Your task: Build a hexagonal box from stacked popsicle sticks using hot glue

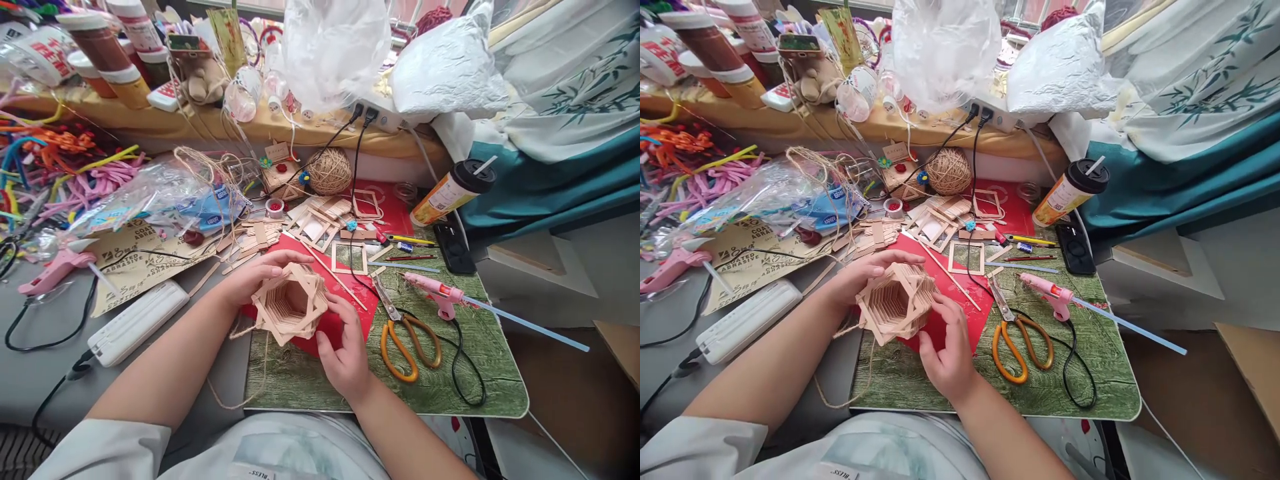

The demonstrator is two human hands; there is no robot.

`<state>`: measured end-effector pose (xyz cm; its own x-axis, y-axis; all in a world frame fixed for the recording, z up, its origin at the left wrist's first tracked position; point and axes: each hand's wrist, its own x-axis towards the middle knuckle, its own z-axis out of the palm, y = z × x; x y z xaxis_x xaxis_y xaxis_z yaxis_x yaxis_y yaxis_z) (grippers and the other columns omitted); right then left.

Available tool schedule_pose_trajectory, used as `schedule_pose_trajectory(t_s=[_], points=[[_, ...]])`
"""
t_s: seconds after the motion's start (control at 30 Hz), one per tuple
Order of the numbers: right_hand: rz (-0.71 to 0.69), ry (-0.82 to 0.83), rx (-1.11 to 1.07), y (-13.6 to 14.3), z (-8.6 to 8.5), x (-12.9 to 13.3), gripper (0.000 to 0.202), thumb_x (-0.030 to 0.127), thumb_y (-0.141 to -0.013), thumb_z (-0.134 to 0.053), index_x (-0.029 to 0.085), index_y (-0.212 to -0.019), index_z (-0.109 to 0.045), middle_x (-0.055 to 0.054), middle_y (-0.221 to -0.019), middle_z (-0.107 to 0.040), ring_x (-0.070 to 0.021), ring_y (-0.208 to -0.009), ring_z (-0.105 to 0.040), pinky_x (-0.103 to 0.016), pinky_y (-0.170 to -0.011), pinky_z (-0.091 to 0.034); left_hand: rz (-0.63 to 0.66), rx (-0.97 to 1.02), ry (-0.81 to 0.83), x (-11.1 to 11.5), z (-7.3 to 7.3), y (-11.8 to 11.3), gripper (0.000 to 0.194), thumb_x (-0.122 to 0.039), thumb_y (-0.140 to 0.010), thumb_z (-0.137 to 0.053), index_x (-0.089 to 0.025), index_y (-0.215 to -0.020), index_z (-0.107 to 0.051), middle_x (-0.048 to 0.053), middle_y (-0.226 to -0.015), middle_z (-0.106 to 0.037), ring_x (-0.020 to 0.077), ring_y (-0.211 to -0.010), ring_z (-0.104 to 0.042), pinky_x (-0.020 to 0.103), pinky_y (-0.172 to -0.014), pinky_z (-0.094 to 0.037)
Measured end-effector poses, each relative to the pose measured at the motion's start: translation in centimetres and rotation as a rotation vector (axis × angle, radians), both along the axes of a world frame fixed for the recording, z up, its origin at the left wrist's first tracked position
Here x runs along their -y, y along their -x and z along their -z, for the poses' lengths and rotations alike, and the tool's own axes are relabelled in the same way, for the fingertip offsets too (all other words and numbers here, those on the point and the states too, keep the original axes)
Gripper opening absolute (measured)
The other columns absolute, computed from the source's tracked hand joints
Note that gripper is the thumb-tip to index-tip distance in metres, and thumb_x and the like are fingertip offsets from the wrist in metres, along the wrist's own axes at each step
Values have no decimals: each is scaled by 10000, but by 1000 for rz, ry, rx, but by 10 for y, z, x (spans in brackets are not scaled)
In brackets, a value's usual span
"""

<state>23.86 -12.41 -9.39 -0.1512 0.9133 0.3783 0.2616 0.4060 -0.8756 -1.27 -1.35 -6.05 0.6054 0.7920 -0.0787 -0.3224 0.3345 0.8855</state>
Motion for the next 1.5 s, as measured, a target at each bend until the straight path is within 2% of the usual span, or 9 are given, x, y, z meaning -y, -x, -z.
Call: schedule_pose_trajectory(t_s=[0.1, 0.3, 0.43, 0.63, 0.77, 0.87, 1.0, 1.23, 1.5], points=[[19, 41, -53, 1, 2, 0, 466, 249, -1003, -628, 294, -1460, -551, -139, -1520, -566, -333, -1439, -550, -626, -1225, -452, -1, 16, -60, -2, 3, 2, 625, -379, -823, -807, -182, -1403, -684, 180, -1554, -603, 356, -1323, -667, 440, -1096, -541], [40, 129, -167, 5, 9, -2, 424, 292, -1028, -629, 293, -1445, -554, -138, -1493, -580, -309, -1413, -572, -587, -1222, -465, 32, -48, -58, -1, 3, 1, 642, -430, -875, -793, -166, -1444, -658, 186, -1363, -722, 326, -1247, -702, 452, -1113, -517], [50, 137, -201, 5, 12, -1, 379, 292, -1042, -612, 294, -1419, -576, -128, -1456, -594, -292, -1357, -607, -559, -1202, -482, 41, -65, -40, 0, 7, 4, 692, -424, -827, -841, -182, -1444, -641, 174, -1425, -685, 357, -1313, -666, 447, -1118, -523], [35, 206, -132, -10, -13, -12, 220, 311, -1070, -587, 278, -1270, -672, -95, -1247, -689, -250, -1183, -675, -459, -1072, -560, 105, -70, -11, 2, 5, 7, 599, -364, -858, -819, -209, -1414, -661, 149, -1423, -693, 336, -1278, -690, 424, -1105, -543], [-41, 49, 49, -23, -43, -43, 161, 268, -1027, -681, 290, -1179, -729, -70, -1138, -728, -231, -1066, -707, -423, -984, -595, 86, -68, 17, 3, 3, 2, 539, -378, -892, -782, -199, -1392, -689, 148, -1399, -715, 320, -1221, -721, 405, -1086, -547], [-120, -133, 193, -28, -53, -67, 268, 193, -1033, -658, 327, -1252, -737, -67, -1241, -750, -238, -1182, -714, -448, -1058, -579, 44, -90, 18, 3, 4, -1, 541, -390, -891, -778, -181, -1384, -706, 157, -1368, -735, 324, -1224, -719, 405, -1091, -540], [-201, -300, 257, -24, -47, -82, 391, 114, -1029, -630, 336, -1341, -710, -60, -1277, -785, -226, -1163, -750, -432, -1027, -606, 17, -98, 24, 3, 7, -4, 532, -392, -880, -784, -180, -1365, -726, 156, -1380, -735, 334, -1262, -702, 418, -1121, -522], [-164, -441, 329, -18, -38, -81, 429, 74, -1010, -604, 288, -1378, -658, -98, -1176, -804, -255, -1096, -768, -460, -965, -639, 8, -100, 92, 1, 8, -7, 497, -390, -889, -777, -178, -1337, -750, 159, -1329, -759, 316, -1200, -727, 415, -1083, -540], [-161, -354, 276, -14, -39, -82, 349, 94, -1030, -552, 288, -1300, -656, -91, -1207, -794, -239, -1147, -764, -450, -1010, -629, 1, -106, 98, 2, 6, -9, 483, -410, -881, -799, -191, -1311, -771, 144, -1330, -768, 312, -1240, -721, 393, -1107, -528]])
